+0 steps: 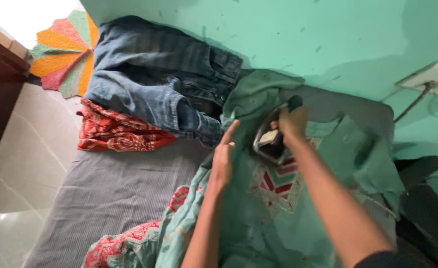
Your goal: The person irons a light green patterned dress on a bed. They smooth the fabric with one hand while moving the iron with the other, working on the sleeves and body sections. The person flips the dress over to iron the other side and continues smoothing the fabric until the clip ends.
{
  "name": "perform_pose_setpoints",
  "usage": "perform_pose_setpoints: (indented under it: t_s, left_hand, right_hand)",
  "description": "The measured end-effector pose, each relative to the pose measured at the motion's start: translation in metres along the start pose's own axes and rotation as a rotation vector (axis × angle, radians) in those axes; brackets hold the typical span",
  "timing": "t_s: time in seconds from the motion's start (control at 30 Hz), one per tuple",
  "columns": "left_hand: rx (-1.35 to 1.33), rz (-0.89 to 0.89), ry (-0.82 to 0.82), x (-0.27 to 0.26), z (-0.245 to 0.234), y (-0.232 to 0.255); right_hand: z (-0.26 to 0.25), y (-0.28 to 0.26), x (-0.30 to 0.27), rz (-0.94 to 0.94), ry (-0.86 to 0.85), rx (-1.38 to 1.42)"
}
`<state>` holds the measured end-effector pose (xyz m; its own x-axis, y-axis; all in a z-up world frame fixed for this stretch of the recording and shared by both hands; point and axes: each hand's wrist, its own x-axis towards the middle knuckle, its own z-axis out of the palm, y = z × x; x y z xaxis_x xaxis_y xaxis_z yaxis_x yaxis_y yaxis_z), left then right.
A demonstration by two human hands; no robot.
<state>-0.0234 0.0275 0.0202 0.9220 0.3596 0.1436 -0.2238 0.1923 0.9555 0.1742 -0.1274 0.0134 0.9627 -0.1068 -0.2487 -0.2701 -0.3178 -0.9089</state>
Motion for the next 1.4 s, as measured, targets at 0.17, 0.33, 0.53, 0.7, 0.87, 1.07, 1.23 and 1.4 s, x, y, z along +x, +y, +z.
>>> perform_pose_setpoints:
  t_s: [0.17,0.33,0.53,0.7,0.87,1.07,1.23,1.4]
  left_hand:
    - [-0.042,-0.051,-0.016,0.001,0.005,0.006]
    - [-0.042,-0.006,-0.002,0.0,0.002,0.001]
    - [-0.285,0.062,0.029,0.026,0.01,-0.009]
    - [-0.223,-0.033,-0.043,0.039,0.032,-0.003]
    - [0.072,-0.113,-0.126,0.021,0.069,-0.03]
    - [1.273,0.352,-0.114,-0.013,0.08,-0.05]
    - [1.312,0.27,-0.144,-0.018,0.086,-0.041]
    - [1.307,0.29,-0.147,-0.013,0.084,-0.04]
  right_hand:
    - [-0.011,-0.032,0.057,0.018,-0.023,-0.085]
    - [-0.011,-0.046,0.021,0.025,-0.089,-0.134]
    - [0.002,0.022,-0.096,-0.298,-0.203,-0.632]
    - [-0.038,0.048,-0.221,-0.507,-0.261,-0.645]
    - [-0.084,0.032,-0.231,-0.205,-0.06,-0.788]
    - [-0.121,0.0,-0.139,0.05,-0.039,-0.597]
    - [-0.118,-0.018,-0.032,-0.085,-0.103,-0.64]
    - [-0.106,-0.024,0.047,-0.144,-0.113,-0.651]
